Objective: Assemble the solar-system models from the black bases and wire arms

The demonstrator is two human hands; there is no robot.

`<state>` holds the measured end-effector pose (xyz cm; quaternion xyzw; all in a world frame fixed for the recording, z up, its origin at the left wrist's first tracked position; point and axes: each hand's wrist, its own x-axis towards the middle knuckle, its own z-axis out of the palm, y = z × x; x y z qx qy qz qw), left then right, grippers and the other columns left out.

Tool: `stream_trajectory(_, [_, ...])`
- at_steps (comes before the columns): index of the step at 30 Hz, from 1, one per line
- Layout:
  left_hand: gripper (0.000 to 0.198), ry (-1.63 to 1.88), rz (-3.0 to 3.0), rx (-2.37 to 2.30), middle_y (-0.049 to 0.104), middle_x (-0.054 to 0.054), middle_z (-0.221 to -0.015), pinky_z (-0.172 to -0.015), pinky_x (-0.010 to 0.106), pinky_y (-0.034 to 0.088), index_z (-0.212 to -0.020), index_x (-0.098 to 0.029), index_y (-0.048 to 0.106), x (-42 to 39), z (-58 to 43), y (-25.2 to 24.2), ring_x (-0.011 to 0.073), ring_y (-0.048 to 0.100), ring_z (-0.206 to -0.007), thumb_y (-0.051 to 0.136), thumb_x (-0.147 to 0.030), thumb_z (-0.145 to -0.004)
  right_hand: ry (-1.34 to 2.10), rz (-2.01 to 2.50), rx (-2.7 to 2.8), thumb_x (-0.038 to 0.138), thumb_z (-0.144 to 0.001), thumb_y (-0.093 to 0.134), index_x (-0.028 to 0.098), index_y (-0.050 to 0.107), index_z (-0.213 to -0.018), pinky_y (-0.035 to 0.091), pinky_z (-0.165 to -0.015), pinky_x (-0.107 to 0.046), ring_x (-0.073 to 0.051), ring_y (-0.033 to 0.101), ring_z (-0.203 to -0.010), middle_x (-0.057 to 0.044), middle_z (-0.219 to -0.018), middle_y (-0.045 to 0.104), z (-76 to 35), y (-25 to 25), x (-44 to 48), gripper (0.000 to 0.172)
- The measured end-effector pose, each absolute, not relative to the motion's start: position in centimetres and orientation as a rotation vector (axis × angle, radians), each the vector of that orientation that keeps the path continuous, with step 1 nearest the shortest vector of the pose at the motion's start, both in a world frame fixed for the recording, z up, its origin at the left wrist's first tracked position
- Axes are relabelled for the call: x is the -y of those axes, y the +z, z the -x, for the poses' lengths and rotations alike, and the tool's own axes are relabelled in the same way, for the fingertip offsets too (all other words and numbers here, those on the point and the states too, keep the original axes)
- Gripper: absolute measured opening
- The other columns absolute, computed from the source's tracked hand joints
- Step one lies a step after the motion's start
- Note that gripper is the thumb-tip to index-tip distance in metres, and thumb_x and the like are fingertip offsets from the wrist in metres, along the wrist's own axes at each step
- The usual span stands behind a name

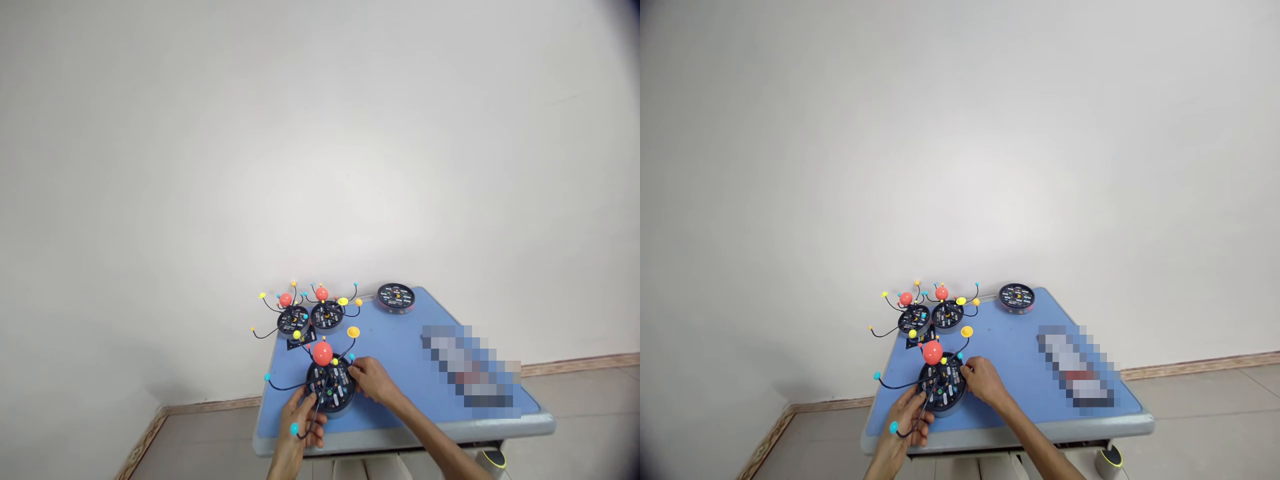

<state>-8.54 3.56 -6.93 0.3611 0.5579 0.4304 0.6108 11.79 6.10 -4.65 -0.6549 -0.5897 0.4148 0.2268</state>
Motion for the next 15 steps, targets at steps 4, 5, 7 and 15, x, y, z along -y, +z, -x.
stream_trajectory(4, [0.074, 0.961, -0.811, -1.261, 0.066, 0.000, -0.054, -0.034, 0.020, 0.041, -0.118, -0.016, 0.056, -3.2, 7.5, -7.3, 0.0154, 0.059, -0.036, 0.082, -0.055, -0.061, 1.077, 1.825, 1.641, 0.039, -0.095, 0.058, 0.015, 0.066, -0.099, 0.057, -0.068, -0.032, -0.015, 0.067, -0.075, -0.001, -0.091, 0.069, -13.0, -4.5, -5.1, 0.026])
stream_trajectory(5, [0.075, 0.948, -0.808, -1.252, 0.066, 0.000, -0.055, -0.034, 0.020, 0.042, -0.120, -0.016, 0.056, -3.1, 7.3, -7.3, 0.0158, 0.059, -0.036, 0.083, -0.055, -0.061, 1.059, 1.829, 1.644, 0.040, -0.096, 0.057, 0.015, 0.066, -0.095, 0.056, -0.066, -0.031, -0.014, 0.066, -0.072, 0.000, -0.086, 0.069, -13.3, -4.5, -4.9, 0.027])
stream_trajectory(7, [0.078, 0.921, -0.809, -1.238, 0.067, 0.000, -0.055, -0.035, 0.021, 0.043, -0.123, -0.016, 0.054, -3.0, 6.8, -7.3, 0.0166, 0.060, -0.038, 0.083, -0.055, -0.061, 1.026, 1.832, 1.650, 0.042, -0.097, 0.055, 0.015, 0.065, -0.088, 0.053, -0.060, -0.028, -0.011, 0.062, -0.061, 0.003, -0.075, 0.066, -14.1, -4.6, -4.4, 0.030])
stream_trajectory(15, [0.088, 0.856, -0.820, -1.265, 0.067, 0.002, -0.055, -0.034, 0.023, 0.044, -0.129, -0.015, 0.046, -2.8, 5.6, -7.4, 0.0181, 0.060, -0.038, 0.080, -0.060, -0.060, 0.797, 1.833, 1.701, 0.030, -0.092, 0.049, 0.017, 0.065, -0.062, 0.038, -0.050, -0.025, -0.013, 0.058, -0.049, -0.002, -0.060, 0.071, -21.7, -2.8, -4.3, 0.036])
